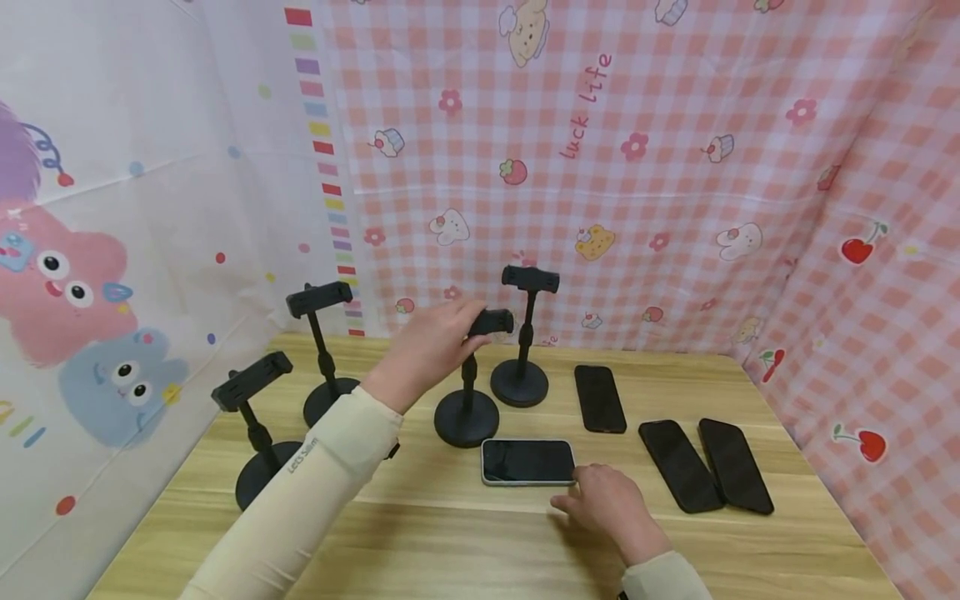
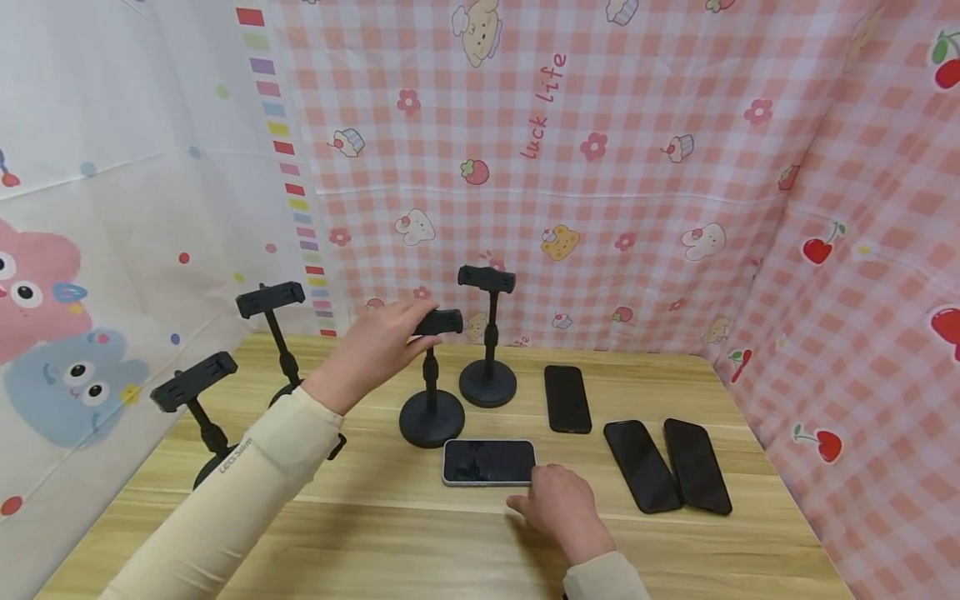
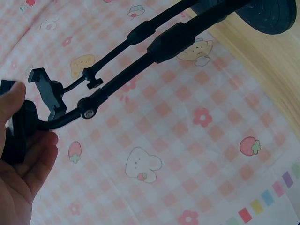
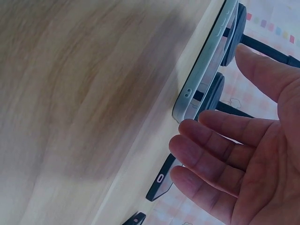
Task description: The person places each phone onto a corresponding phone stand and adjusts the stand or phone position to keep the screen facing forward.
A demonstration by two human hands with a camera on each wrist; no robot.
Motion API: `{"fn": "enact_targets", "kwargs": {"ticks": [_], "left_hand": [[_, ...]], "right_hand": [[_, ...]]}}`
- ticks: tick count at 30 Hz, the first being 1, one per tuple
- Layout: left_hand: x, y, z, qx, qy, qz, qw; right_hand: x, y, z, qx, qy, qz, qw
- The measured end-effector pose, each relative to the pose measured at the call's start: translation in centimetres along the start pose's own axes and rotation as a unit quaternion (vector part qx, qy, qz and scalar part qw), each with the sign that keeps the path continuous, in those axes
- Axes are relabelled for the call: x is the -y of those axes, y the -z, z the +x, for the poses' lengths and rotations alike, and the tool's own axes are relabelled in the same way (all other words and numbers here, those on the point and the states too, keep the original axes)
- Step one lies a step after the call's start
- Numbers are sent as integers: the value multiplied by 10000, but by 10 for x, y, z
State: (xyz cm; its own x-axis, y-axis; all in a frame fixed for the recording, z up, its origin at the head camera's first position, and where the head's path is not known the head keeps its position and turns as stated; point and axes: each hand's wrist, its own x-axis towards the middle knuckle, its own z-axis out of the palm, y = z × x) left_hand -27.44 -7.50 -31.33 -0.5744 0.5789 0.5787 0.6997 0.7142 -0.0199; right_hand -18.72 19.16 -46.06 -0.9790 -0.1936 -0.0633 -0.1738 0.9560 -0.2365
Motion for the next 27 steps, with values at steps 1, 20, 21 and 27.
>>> {"fn": "enact_targets", "kwargs": {"ticks": [1, 20, 21, 27], "left_hand": [[-1, -1, 0, -32, 8, 36, 10000], [-5, -1, 6, 74, 305, 187, 9993], [-5, 0, 7, 142, 366, 179, 9991], [-4, 7, 14, 695, 683, -55, 9952]], "right_hand": [[0, 0, 0, -17, 12, -2, 10000], [2, -2, -1, 14, 61, -2, 10000], [2, -2, -1, 16, 55, -5, 10000], [2, -4, 0, -35, 88, -9, 10000]]}}
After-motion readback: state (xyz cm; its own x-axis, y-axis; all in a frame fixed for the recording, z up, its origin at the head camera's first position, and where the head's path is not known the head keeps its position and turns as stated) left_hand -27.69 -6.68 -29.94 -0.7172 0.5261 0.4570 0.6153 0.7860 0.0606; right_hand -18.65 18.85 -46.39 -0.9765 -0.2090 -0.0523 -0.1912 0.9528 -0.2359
